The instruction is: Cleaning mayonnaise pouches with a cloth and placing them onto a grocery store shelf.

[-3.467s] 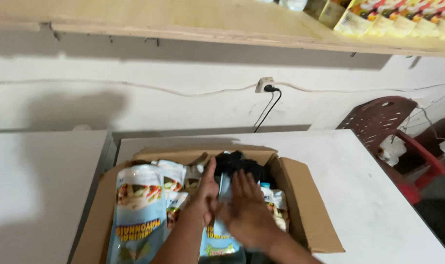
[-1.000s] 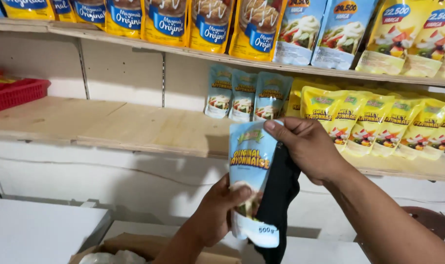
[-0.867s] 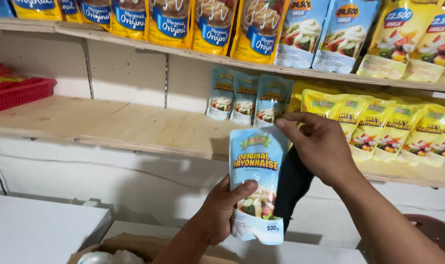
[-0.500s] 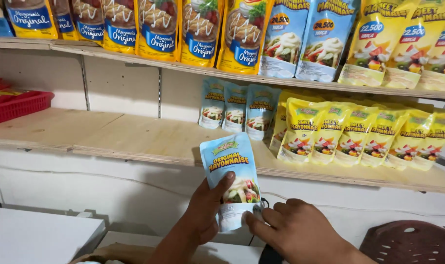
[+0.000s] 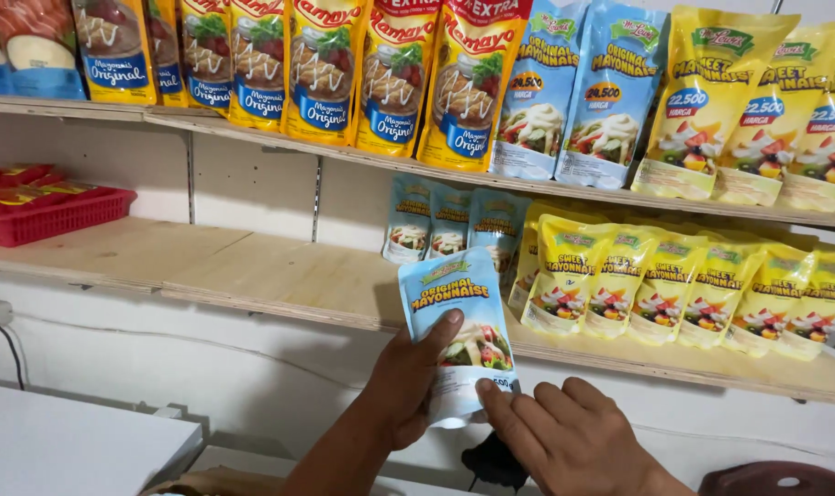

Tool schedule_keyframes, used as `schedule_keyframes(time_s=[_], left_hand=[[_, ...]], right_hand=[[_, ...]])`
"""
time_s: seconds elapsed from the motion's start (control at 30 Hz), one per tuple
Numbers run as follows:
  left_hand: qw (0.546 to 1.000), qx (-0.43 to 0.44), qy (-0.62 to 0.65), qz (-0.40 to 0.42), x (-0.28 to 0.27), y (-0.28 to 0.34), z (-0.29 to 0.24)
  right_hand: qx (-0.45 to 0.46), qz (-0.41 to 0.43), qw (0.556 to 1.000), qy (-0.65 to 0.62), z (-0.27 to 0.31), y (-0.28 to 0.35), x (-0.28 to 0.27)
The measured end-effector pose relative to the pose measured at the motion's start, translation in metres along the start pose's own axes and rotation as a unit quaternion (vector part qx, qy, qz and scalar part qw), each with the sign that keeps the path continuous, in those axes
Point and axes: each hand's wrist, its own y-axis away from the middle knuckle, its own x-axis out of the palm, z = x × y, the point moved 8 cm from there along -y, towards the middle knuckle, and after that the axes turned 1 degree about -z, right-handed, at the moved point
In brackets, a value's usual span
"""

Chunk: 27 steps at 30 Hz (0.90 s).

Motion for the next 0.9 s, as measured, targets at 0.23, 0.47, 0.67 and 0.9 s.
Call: schedule_keyframes(time_s=[0.23,0.47,0.67,0.9], left_hand=[[0.998,-0.006,-0.065,0.013,0.01,-0.014,0.004],[0.993,0.026,-0.073,0.087,0.003,-0.029,-0.017],[0.949,0.162,-0.272,-0.017,-0.031,-0.08,-0.066],[0.908,0.213,-0.36,-0.021,-0.048,-0.152,-0.083]], right_hand=[[-0.009,-0.05,0.996,-0.076,-0.009,0.001,-0.011],[-0.022,-0.008,0.997,-0.079,-0.012,0.019,0.015],[0.148,0.079,0.97,-0.178,-0.043,0.05,0.086],[0.256,0.17,0.933,-0.186,-0.074,0.057,0.174]])
